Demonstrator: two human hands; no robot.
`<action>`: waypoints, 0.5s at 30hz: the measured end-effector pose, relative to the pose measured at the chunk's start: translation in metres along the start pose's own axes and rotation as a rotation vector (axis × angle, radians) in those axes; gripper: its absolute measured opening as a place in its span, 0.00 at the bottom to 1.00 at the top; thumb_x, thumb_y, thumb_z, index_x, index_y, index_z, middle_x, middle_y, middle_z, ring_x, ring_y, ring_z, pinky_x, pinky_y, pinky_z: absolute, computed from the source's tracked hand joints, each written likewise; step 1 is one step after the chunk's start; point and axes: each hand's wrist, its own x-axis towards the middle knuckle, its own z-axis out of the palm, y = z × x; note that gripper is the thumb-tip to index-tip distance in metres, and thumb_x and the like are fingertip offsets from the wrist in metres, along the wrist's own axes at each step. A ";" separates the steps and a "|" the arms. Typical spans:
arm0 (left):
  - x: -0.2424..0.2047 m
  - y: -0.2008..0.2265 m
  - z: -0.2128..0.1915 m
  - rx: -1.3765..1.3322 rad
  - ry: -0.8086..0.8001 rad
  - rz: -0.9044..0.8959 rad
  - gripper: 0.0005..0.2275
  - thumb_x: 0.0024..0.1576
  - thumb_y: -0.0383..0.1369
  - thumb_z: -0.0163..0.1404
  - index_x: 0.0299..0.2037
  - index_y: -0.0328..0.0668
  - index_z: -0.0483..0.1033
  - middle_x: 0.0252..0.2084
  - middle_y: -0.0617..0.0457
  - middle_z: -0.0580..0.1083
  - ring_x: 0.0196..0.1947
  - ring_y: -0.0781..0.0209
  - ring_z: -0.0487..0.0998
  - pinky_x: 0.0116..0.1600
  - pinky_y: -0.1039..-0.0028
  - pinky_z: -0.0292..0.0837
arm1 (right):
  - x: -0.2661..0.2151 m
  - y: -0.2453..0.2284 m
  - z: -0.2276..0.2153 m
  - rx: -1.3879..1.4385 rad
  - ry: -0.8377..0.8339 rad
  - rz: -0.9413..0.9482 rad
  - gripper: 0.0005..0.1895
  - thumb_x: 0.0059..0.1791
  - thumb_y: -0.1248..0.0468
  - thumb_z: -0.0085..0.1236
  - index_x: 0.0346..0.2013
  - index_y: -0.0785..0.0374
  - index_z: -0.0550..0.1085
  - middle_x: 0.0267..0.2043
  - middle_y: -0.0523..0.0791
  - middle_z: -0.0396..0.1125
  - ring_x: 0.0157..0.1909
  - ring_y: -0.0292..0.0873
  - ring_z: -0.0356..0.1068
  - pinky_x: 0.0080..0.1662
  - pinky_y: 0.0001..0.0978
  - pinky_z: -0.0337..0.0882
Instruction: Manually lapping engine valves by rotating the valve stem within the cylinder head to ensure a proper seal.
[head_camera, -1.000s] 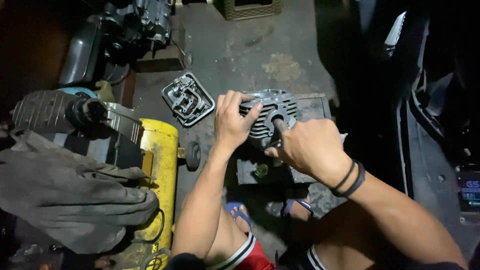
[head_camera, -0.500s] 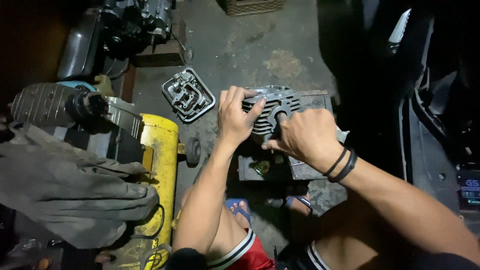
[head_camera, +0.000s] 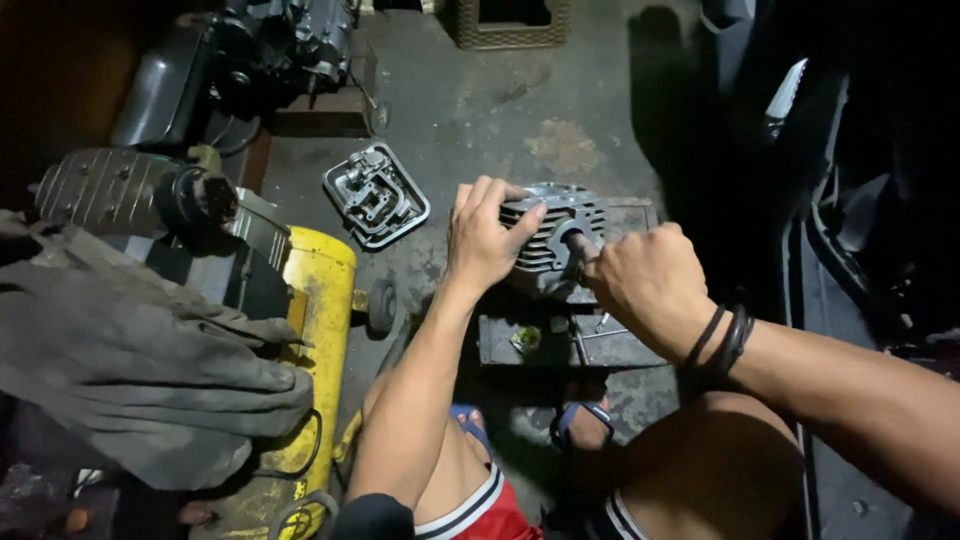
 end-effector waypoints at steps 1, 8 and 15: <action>0.000 -0.001 0.000 -0.005 0.000 0.000 0.22 0.57 0.59 0.52 0.39 0.48 0.76 0.36 0.50 0.72 0.43 0.43 0.75 0.53 0.58 0.71 | 0.008 -0.003 0.004 -0.003 -0.004 0.001 0.18 0.49 0.62 0.44 0.24 0.36 0.78 0.20 0.31 0.71 0.28 0.41 0.74 0.31 0.44 0.62; 0.001 -0.003 -0.004 0.003 -0.016 0.014 0.21 0.57 0.59 0.52 0.39 0.49 0.76 0.36 0.51 0.73 0.43 0.44 0.76 0.54 0.61 0.70 | 0.021 -0.017 -0.002 0.001 0.045 0.047 0.15 0.51 0.62 0.45 0.28 0.43 0.79 0.23 0.35 0.72 0.27 0.44 0.72 0.29 0.46 0.60; -0.001 0.001 -0.004 0.004 -0.028 -0.013 0.21 0.57 0.59 0.52 0.40 0.51 0.77 0.37 0.51 0.73 0.44 0.45 0.76 0.54 0.61 0.71 | 0.033 -0.019 0.004 -0.013 -0.007 0.091 0.14 0.53 0.62 0.45 0.34 0.44 0.80 0.29 0.35 0.74 0.32 0.44 0.72 0.30 0.44 0.61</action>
